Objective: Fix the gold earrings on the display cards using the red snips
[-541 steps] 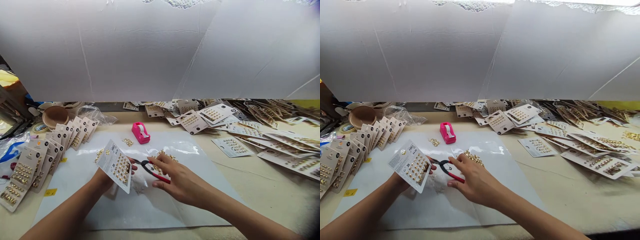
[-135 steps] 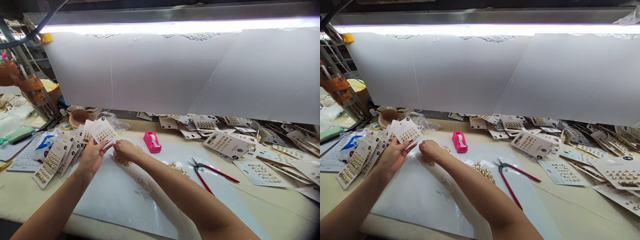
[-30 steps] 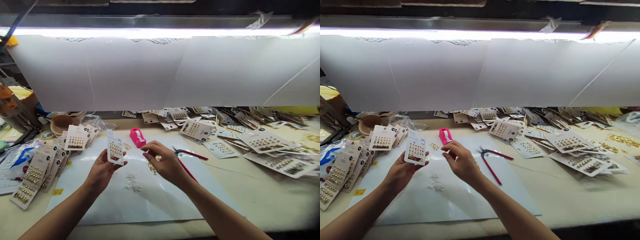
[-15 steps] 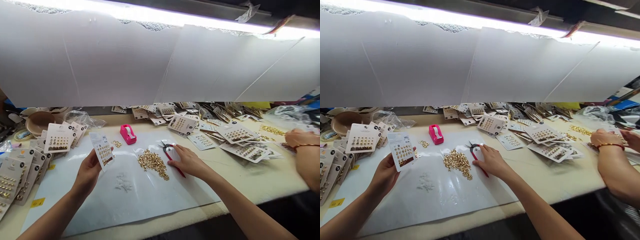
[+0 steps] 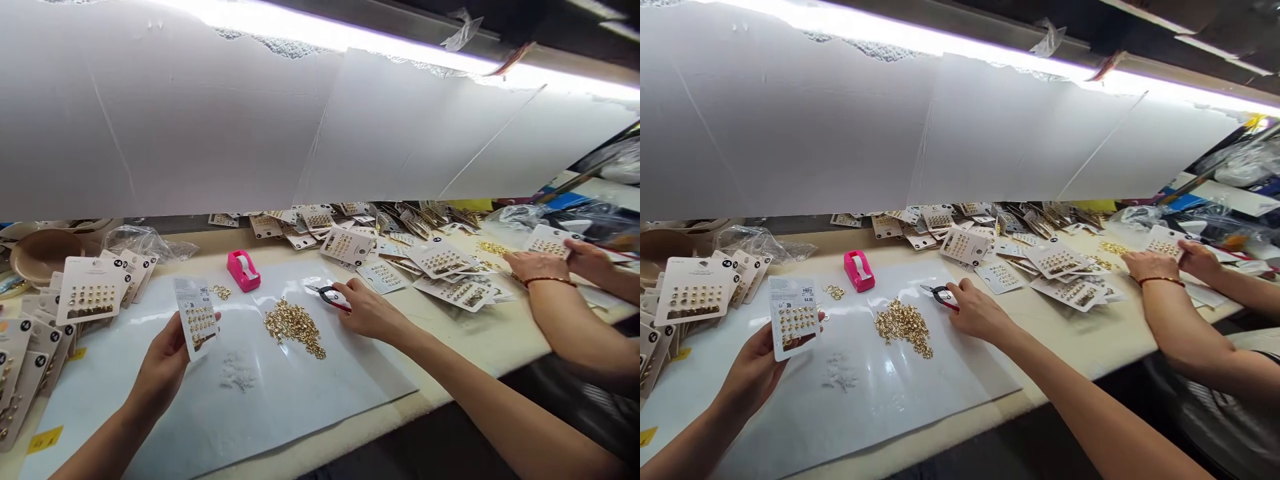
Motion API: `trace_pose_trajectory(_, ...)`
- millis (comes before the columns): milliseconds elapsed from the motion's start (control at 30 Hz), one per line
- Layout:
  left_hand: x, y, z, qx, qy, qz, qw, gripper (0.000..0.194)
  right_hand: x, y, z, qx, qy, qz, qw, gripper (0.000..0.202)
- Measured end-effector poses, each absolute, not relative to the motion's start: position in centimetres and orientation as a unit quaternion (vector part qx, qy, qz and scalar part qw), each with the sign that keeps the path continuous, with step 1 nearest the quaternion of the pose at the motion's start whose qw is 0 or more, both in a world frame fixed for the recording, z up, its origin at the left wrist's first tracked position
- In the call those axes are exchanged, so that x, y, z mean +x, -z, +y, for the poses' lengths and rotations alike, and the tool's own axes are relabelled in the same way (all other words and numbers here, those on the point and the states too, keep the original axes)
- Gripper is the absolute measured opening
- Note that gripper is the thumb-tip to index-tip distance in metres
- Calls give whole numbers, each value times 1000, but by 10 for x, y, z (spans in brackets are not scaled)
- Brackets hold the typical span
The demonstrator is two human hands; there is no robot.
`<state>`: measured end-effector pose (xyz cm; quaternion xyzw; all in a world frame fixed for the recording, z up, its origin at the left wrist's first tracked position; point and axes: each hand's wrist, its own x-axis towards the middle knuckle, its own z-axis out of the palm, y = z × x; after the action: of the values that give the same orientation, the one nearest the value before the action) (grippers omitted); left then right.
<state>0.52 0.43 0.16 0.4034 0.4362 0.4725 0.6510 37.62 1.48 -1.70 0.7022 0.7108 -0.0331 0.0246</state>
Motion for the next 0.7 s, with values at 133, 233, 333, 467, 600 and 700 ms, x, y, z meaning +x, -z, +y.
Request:
trace_pose_trajectory(133, 7, 0, 3, 401, -467, 436, 657, 38, 375, 9, 1, 662, 23, 748, 36, 38)
trace_pose_trajectory(233, 9, 0, 1, 400, -462, 431, 664, 37, 377, 5, -3, 632, 4, 775, 34, 33)
trace_pose_trajectory(333, 11, -1, -1, 393, -454, 424, 678, 36, 379, 5, -1, 614, -10, 788, 49, 38)
trace_pose_trajectory(467, 11, -1, -1, 388, -449, 418, 687, 34, 377, 5, 4, 600, -8, 796, 76, 37)
trace_pose_trajectory(600, 11, -2, -1, 388, -448, 426, 684, 35, 375, 3, 6, 603, 16, 793, 92, 37)
trace_pose_trajectory(700, 11, -2, -1, 391, -450, 424, 682, 35, 375, 3, 6, 606, 26, 790, 95, 35)
